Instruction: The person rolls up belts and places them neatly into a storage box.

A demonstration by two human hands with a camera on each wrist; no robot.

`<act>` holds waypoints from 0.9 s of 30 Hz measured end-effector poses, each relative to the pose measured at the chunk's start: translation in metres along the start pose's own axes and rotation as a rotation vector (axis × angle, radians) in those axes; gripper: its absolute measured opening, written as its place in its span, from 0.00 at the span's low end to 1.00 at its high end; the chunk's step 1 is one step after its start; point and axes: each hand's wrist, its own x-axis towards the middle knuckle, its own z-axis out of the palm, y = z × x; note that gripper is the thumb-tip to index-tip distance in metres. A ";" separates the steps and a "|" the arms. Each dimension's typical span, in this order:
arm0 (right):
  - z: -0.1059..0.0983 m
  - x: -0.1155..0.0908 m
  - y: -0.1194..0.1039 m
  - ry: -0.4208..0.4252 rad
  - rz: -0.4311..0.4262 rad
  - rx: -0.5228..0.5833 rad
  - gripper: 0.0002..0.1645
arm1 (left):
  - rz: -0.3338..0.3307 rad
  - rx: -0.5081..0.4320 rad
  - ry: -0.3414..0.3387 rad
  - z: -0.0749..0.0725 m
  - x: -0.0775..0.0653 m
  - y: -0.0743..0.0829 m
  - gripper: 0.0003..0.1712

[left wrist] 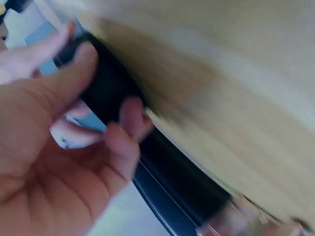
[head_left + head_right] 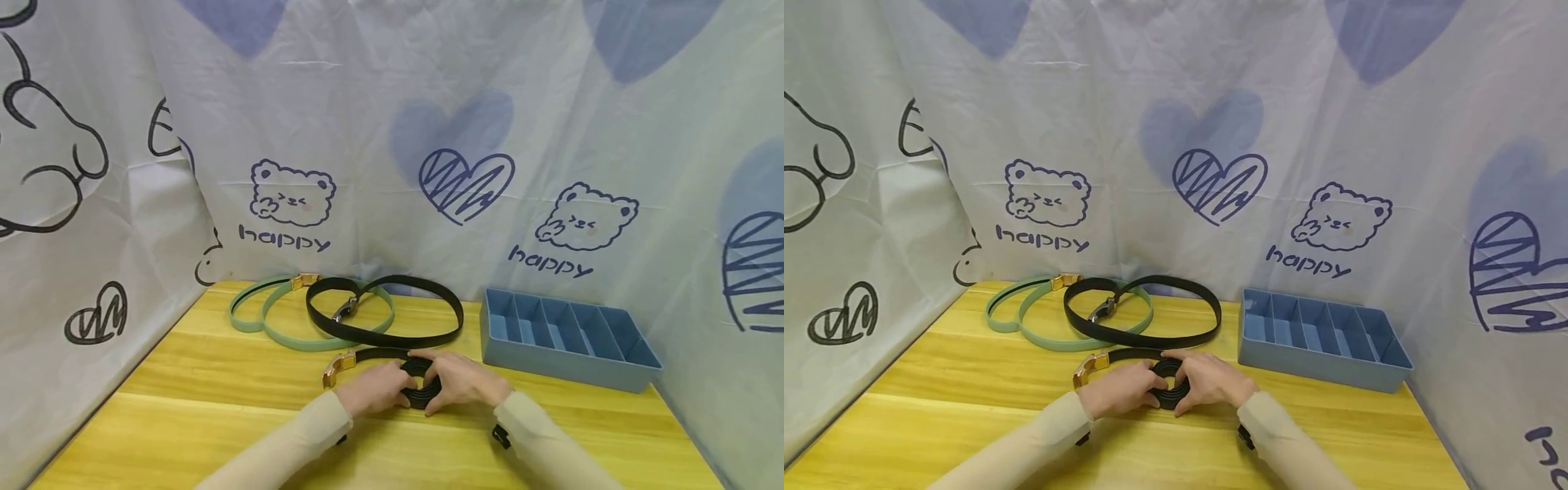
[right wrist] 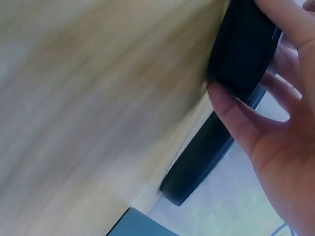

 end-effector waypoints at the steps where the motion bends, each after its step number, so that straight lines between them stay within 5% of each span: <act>1: 0.000 0.000 0.001 -0.007 -0.017 0.005 0.22 | 0.025 -0.010 0.000 0.000 0.000 -0.004 0.12; 5: 0.002 0.000 0.001 -0.007 -0.043 0.023 0.22 | 0.062 0.004 0.022 0.002 -0.003 -0.009 0.12; 13: 0.005 0.006 -0.003 0.030 0.000 0.018 0.21 | -0.034 0.094 0.050 0.001 0.000 0.003 0.16; 21: -0.006 0.006 0.000 -0.067 -0.038 0.042 0.25 | 0.083 -0.034 -0.003 -0.006 0.003 -0.013 0.14; 27: -0.006 0.004 0.001 -0.050 0.012 0.028 0.24 | -0.017 0.007 -0.030 -0.009 0.001 -0.001 0.12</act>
